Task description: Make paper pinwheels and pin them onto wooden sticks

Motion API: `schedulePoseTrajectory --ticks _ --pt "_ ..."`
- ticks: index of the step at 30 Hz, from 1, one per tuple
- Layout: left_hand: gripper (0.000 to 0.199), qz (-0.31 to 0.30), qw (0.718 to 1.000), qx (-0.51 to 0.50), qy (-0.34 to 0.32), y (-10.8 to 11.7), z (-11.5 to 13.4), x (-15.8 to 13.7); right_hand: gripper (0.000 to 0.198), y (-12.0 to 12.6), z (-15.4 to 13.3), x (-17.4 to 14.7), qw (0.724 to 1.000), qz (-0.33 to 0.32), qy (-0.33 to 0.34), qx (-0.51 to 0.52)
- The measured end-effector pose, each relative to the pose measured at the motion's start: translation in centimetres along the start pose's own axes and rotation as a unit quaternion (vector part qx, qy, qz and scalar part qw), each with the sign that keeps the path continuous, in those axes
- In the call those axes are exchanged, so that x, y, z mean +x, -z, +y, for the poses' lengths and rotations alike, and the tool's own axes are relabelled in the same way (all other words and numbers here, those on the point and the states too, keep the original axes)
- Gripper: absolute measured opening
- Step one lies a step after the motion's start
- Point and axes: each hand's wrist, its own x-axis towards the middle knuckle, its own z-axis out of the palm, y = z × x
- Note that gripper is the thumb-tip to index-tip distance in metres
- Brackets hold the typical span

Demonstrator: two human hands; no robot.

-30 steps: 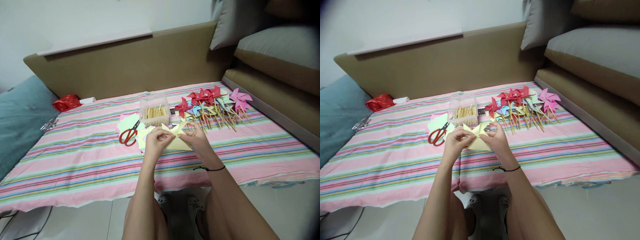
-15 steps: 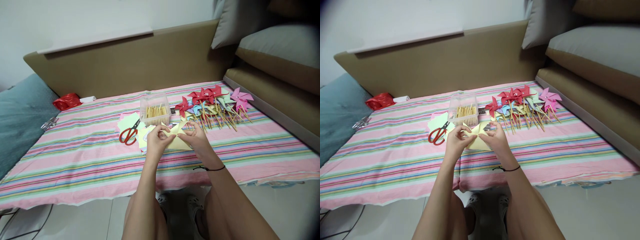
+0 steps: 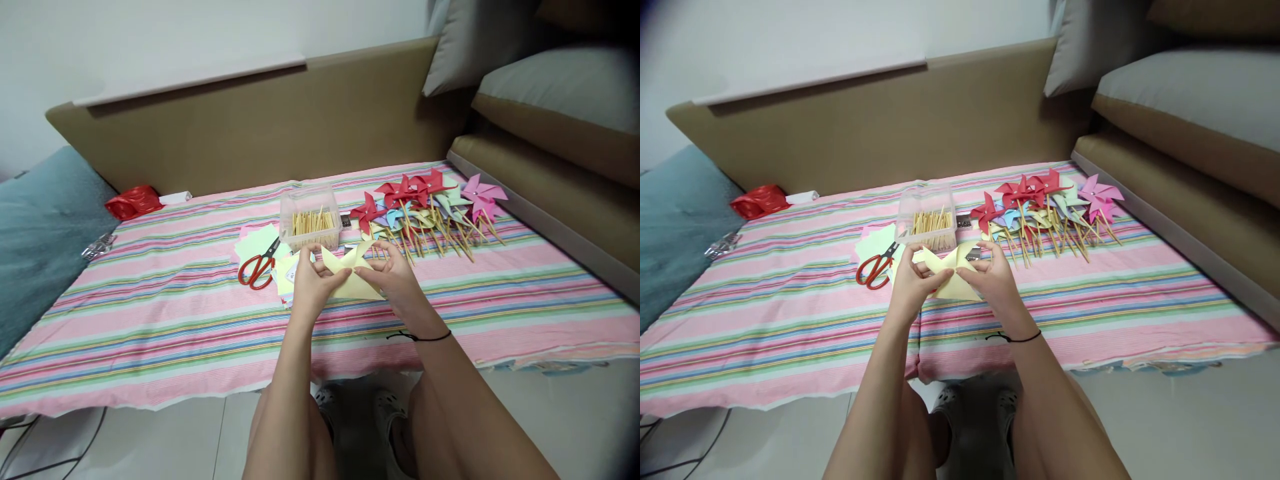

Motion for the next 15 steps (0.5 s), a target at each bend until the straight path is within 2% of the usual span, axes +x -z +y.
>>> schedulePoseTrajectory --ticks 15 --pt "0.061 0.000 1.000 -0.022 0.008 -0.07 -0.05 -0.04 0.076 -0.11 -0.12 -0.04 1.000 0.008 -0.006 0.009"
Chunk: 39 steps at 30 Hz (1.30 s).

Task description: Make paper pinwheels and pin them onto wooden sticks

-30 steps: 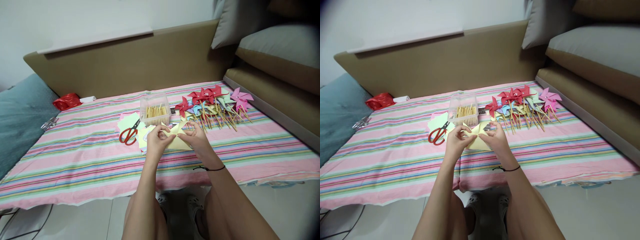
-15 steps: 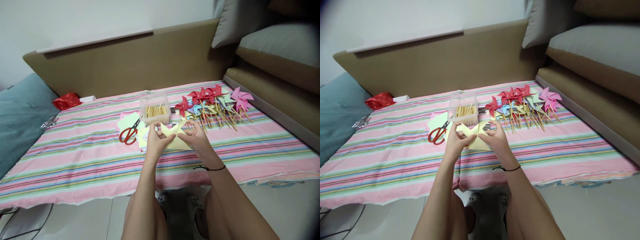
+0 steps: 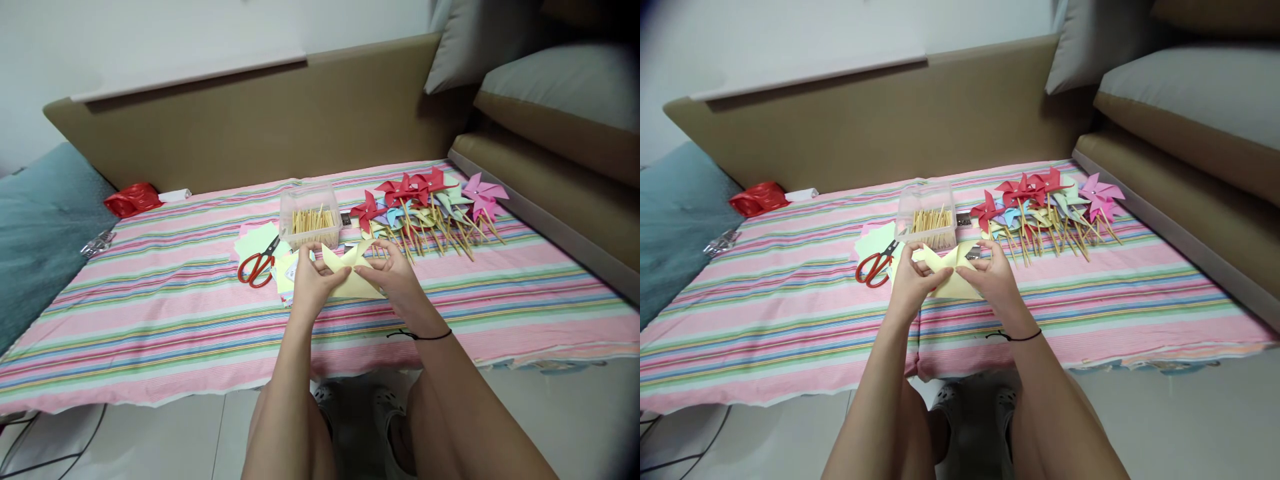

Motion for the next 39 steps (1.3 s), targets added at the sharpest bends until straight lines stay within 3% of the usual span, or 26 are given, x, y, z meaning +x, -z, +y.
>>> schedulePoseTrajectory --ticks 14,24,30,39 --pt "0.058 -0.002 1.000 0.016 -0.001 0.1 0.0 0.0 0.075 0.1 0.2 0.0 1.000 -0.017 0.001 -0.024" --pt "0.060 0.033 0.999 0.016 0.005 0.5 -0.1 0.2 0.075 0.4 0.5 0.2 0.998 -0.055 0.025 -0.021" --pt "0.059 0.024 1.000 0.012 0.004 0.5 -0.2 0.1 0.076 0.5 1.2 0.5 0.995 -0.050 0.071 -0.045" --pt "0.062 0.013 0.999 0.039 0.007 0.6 0.0 -0.1 0.074 0.5 1.3 0.3 0.994 -0.042 0.076 -0.072"
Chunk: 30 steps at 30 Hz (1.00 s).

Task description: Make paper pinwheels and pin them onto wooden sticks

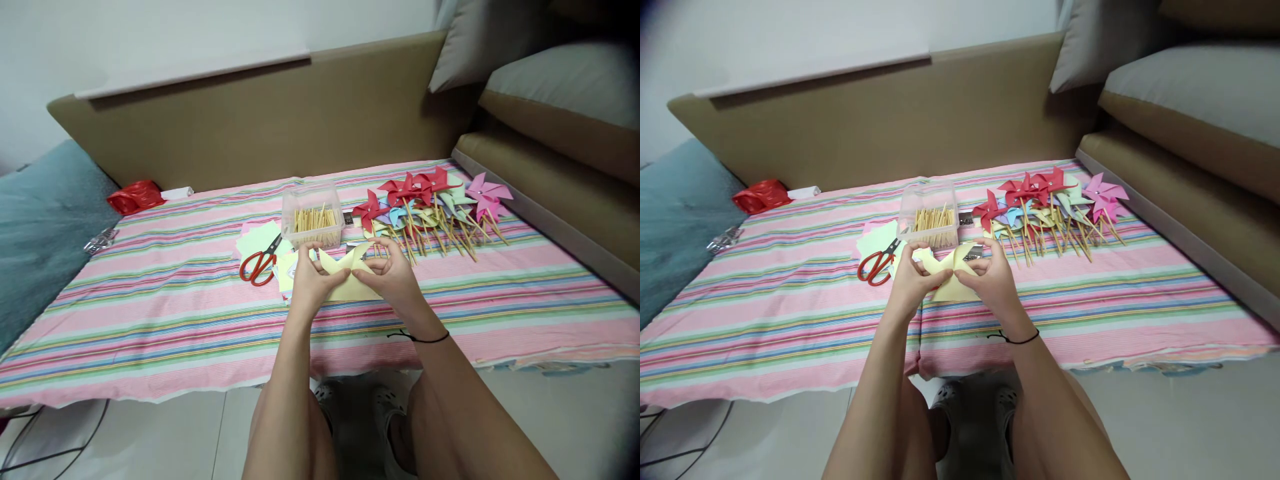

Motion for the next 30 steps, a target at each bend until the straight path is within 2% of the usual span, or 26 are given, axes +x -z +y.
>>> schedulePoseTrajectory --ticks 9,19,25,27,30 --pt "0.059 0.007 0.999 0.045 -0.004 0.2 0.0 0.0 0.064 0.1 0.3 0.2 1.000 0.003 0.016 -0.026" --pt "0.061 0.046 0.998 -0.005 0.034 0.2 -0.4 0.4 0.061 -0.2 -0.2 0.0 1.000 0.012 0.021 -0.009" --pt "0.061 0.131 0.982 -0.113 0.075 0.2 0.3 0.5 0.032 0.6 -0.6 0.5 0.993 0.084 -0.004 0.082" --pt "0.061 0.149 0.972 -0.164 0.082 0.2 0.6 0.6 0.026 0.9 -0.4 0.5 0.992 0.071 -0.041 0.098" --pt "0.058 0.164 0.961 -0.211 0.075 0.0 0.7 0.7 0.024 0.8 -0.2 0.3 0.991 -0.002 -0.082 0.105"
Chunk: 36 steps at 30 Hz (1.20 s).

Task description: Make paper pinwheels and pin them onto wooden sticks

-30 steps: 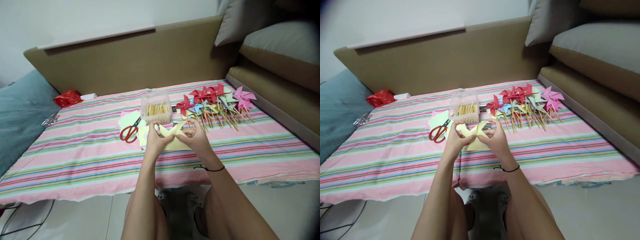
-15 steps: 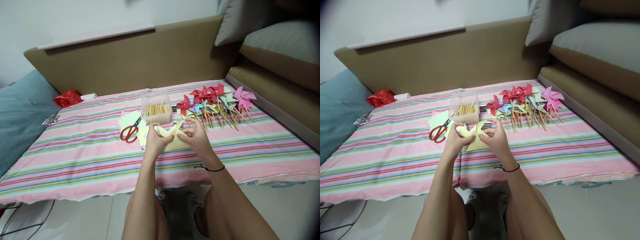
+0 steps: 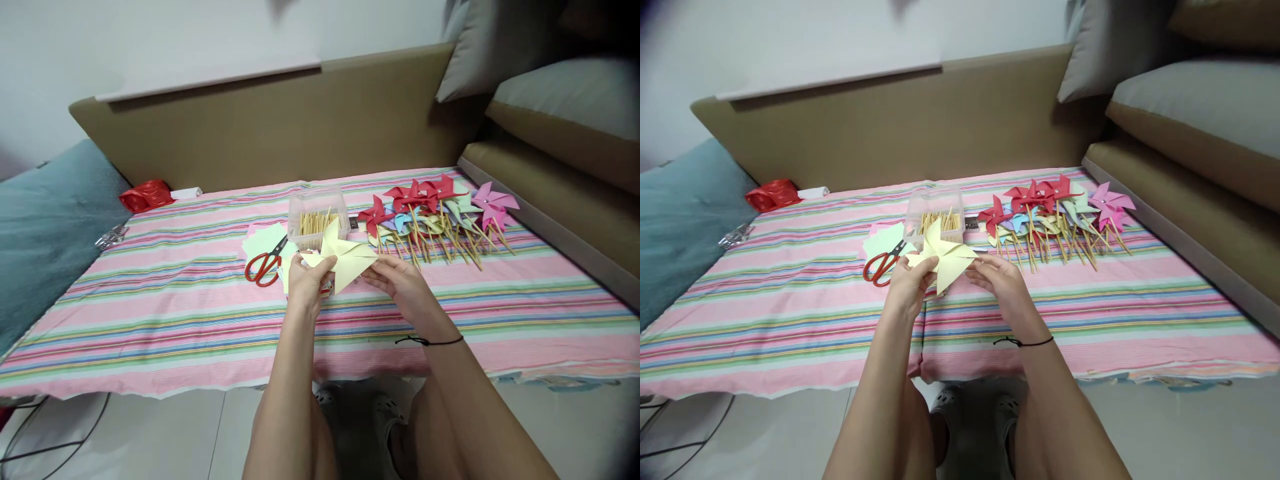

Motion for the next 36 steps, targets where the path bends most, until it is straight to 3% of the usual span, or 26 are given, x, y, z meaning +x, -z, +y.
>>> schedulePoseTrajectory --ticks 3,6,12,22,36 --pt "0.056 0.002 1.000 -0.016 -0.012 -0.1 -0.3 0.0 0.031 -0.7 0.4 -0.2 0.998 -0.067 -0.013 0.015" --pt "0.057 0.006 1.000 -0.024 -0.018 -0.3 -0.6 -0.1 0.036 -1.4 0.7 -0.3 0.996 -0.081 -0.004 0.039" --pt "0.058 0.035 0.999 -0.027 -0.029 -0.7 -0.9 -0.4 0.030 -2.1 1.1 -0.1 0.996 -0.059 0.021 0.057" --pt "0.061 0.013 0.999 -0.028 -0.037 -1.0 -1.6 -0.6 0.030 -2.8 1.0 -0.5 0.999 -0.002 0.047 0.020" --pt "0.058 0.034 0.999 -0.009 -0.030 -1.4 -1.4 -1.1 0.030 -3.1 1.1 -0.5 0.996 0.032 0.083 -0.007"
